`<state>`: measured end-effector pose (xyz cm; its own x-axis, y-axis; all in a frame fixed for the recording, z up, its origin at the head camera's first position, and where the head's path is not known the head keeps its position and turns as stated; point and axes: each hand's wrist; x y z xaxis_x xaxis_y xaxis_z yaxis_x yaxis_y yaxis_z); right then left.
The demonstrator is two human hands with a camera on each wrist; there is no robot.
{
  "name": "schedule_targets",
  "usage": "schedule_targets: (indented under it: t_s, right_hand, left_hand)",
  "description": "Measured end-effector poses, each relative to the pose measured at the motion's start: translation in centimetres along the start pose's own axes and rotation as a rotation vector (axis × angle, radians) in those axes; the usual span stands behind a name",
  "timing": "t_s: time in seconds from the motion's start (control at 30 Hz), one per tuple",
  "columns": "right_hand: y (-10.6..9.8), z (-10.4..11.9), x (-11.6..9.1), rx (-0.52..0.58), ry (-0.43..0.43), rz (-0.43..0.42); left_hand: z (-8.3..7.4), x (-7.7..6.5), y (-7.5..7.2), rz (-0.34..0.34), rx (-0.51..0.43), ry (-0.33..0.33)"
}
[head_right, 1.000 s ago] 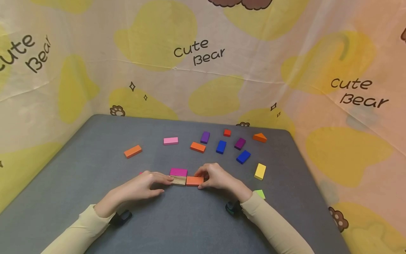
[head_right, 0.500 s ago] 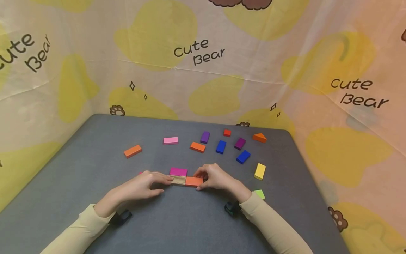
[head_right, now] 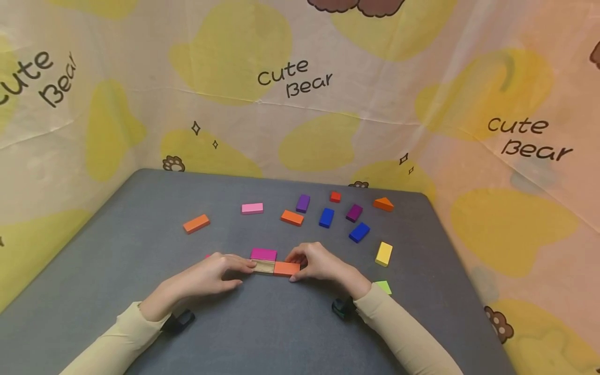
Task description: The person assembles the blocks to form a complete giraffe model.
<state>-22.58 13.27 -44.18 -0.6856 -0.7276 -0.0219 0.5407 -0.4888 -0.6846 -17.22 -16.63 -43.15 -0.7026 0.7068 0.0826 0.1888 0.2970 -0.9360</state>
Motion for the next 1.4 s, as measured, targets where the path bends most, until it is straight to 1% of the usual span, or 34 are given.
schedule_targets:
  t_s: [0.1,0.23,0.33,0.47,0.63,0.7,0.83,1.0,1.13,1.4]
  right_hand:
    - [-0.8,-0.2,0.4,0.029,-0.005,-0.042]
    - [-2.5,-0.7,1.5,0.066,-0.002,-0.181]
    - [-3.7,-1.3,2.5,0.060,0.026,-0.272]
    - [-4.7,-2.3,3.7,0.051,0.075,-0.347]
    - [-5.0,-3.4,5.1,0.052,0.097,-0.417]
    - [-5.0,-3.7,5.5,0.053,0.109,-0.426]
    - [-4.9,-4.1,6.0,0.052,0.140,-0.417]
    - [-4.6,-4.6,6.6,0.022,0.169,-0.384]
    - [-4.4,-5.1,6.9,-0.018,0.174,-0.358]
    - [-4.2,-5.3,7.4,-0.047,0.182,-0.355]
  left_hand:
    - [0.0,0.0,0.0,-0.001,0.004,0.003]
    - [0.0,-0.1,0.0,-0.002,0.003,0.005]
    - [0.0,-0.1,0.1,0.000,0.007,0.004]
    - [0.1,-0.1,0.2,0.005,0.006,0.001]
    - [0.0,-0.2,0.3,0.001,0.001,0.002]
    - [0.0,-0.1,0.2,0.002,0.002,0.004]
    - [0.0,-0.1,0.1,0.001,0.000,0.007]
    - [0.0,0.0,0.0,-0.001,-0.001,0.008]
    - [0.0,0.0,0.0,0.005,-0.006,0.006]
    - [0.2,-0.1,0.0,0.005,-0.011,0.001]
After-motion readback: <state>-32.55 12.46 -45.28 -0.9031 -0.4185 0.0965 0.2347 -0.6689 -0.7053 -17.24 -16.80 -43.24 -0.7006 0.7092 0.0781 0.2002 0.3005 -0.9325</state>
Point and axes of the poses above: each hand's wrist, its own x-axis towards the middle knuckle, its own y-axis out of the palm, z = x × y, and after that the axes turned 10 degrees about x, right-handed
